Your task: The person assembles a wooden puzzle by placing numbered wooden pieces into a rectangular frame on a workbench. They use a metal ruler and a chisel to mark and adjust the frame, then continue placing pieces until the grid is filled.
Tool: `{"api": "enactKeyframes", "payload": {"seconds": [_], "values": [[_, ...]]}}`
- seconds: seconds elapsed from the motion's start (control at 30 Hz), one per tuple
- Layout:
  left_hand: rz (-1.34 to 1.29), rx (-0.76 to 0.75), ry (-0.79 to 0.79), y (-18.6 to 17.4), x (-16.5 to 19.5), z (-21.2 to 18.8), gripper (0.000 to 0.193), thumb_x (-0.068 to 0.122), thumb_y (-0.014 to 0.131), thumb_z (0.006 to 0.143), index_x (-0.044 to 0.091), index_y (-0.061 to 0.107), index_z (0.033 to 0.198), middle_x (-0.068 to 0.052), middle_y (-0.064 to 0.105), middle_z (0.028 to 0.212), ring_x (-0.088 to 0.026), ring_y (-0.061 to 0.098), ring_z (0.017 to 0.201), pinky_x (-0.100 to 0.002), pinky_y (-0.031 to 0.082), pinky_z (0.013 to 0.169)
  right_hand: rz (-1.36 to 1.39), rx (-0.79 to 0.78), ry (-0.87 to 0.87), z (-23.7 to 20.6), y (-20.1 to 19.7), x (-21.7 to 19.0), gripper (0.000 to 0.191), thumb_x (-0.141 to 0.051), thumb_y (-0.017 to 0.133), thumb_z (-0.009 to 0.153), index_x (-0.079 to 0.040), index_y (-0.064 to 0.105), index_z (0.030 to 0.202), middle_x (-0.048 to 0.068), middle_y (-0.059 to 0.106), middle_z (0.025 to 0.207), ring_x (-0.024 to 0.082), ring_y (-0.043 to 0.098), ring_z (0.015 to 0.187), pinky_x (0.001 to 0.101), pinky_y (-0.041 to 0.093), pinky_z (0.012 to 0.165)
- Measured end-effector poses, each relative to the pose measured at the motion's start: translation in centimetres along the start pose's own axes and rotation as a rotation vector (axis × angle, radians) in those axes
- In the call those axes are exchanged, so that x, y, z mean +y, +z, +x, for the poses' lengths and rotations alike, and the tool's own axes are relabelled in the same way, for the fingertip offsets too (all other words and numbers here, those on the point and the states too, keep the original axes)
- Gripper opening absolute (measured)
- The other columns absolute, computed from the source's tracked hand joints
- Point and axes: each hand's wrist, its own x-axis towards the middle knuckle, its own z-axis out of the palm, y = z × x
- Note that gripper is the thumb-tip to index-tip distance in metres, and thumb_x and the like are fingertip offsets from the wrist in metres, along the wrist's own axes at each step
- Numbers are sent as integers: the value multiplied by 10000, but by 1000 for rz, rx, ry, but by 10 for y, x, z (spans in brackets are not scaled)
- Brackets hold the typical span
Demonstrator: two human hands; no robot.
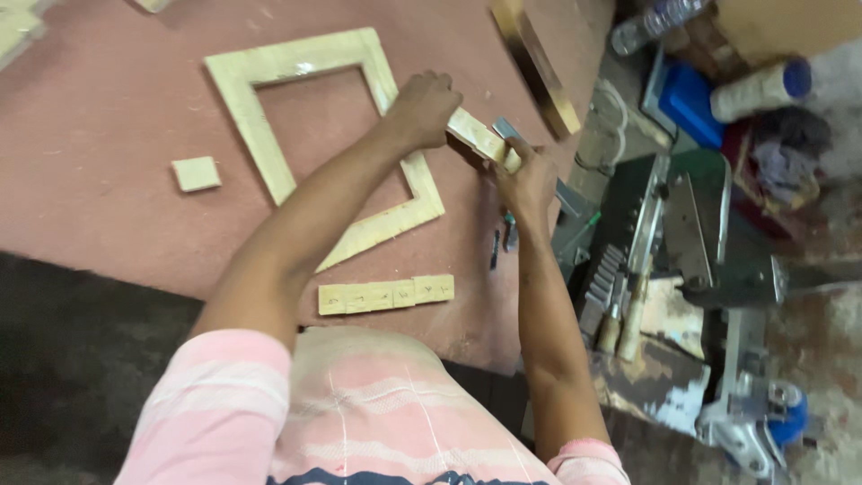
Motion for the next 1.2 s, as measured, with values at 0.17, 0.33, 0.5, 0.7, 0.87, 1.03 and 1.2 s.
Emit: {"api": "enactKeyframes", "payload": {"seconds": [0.17, 0.33, 0.5, 0.7, 0.87, 1.03, 1.2], "values": [[-4, 35, -26, 1, 4, -17, 693, -34, 732, 654, 60, 635, 1334, -295, 532, 1300, -442, 537, 1132, -528, 453, 919, -65, -6, -106, -3, -13, -17, 579, -302, 911, 728, -121, 728, 1247, 277, 660, 1138, 453, 659, 990, 519, 530, 846], [-142, 140, -203, -17, 16, -136, 647, 158, 751, 808, 18, 545, 1405, -272, 455, 1458, -447, 449, 1312, -538, 384, 1087, 76, 135, -297, -46, -26, -23, 560, -256, 885, 792, -41, 705, 1276, 246, 689, 1154, 408, 680, 993, 475, 552, 826], [71, 236, -382, -54, 15, -247, 499, 134, 721, 866, 75, 624, 1353, -181, 556, 1403, -377, 493, 1272, -540, 413, 1058, 321, -218, -166, -70, 1, -46, 514, -287, 844, 815, -41, 700, 1243, 162, 739, 1076, 272, 745, 831, 360, 595, 734], [255, 341, -458, -76, -33, -289, 389, 133, 755, 883, 106, 703, 1267, -105, 594, 1349, -368, 488, 1214, -525, 410, 1018, 157, -95, -197, -70, 24, -74, 476, -358, 863, 806, -30, 738, 1128, 194, 741, 928, 315, 724, 793, 415, 565, 703], [-263, 610, -697, -73, -64, -292, 321, 97, 655, 999, 70, 686, 1317, -93, 711, 1157, -276, 653, 1027, -423, 545, 915, 176, -191, -174, -75, 24, -92, 554, -364, 836, 787, -34, 678, 1203, 149, 726, 772, 330, 723, 691, 446, 557, 655], [-1340, 805, -760, -87, -89, -294, 304, 168, 474, 1120, -1, 622, 1325, -117, 753, 1096, -175, 729, 888, -318, 621, 806, 97, -267, -107, -105, 30, -119, 694, -332, 778, 816, -37, 528, 1392, 156, 696, 666, 361, 701, 643, 468, 550, 656], [-1247, 773, -749, -91, -92, -297, 354, 175, 446, 1127, -25, 594, 1380, -97, 726, 1106, -134, 695, 884, -302, 608, 808, 117, -256, -22, -129, 24, -135, 799, -324, 775, 803, -15, 427, 1453, 166, 683, 677, 378, 698, 666, 479, 550, 684]]}}
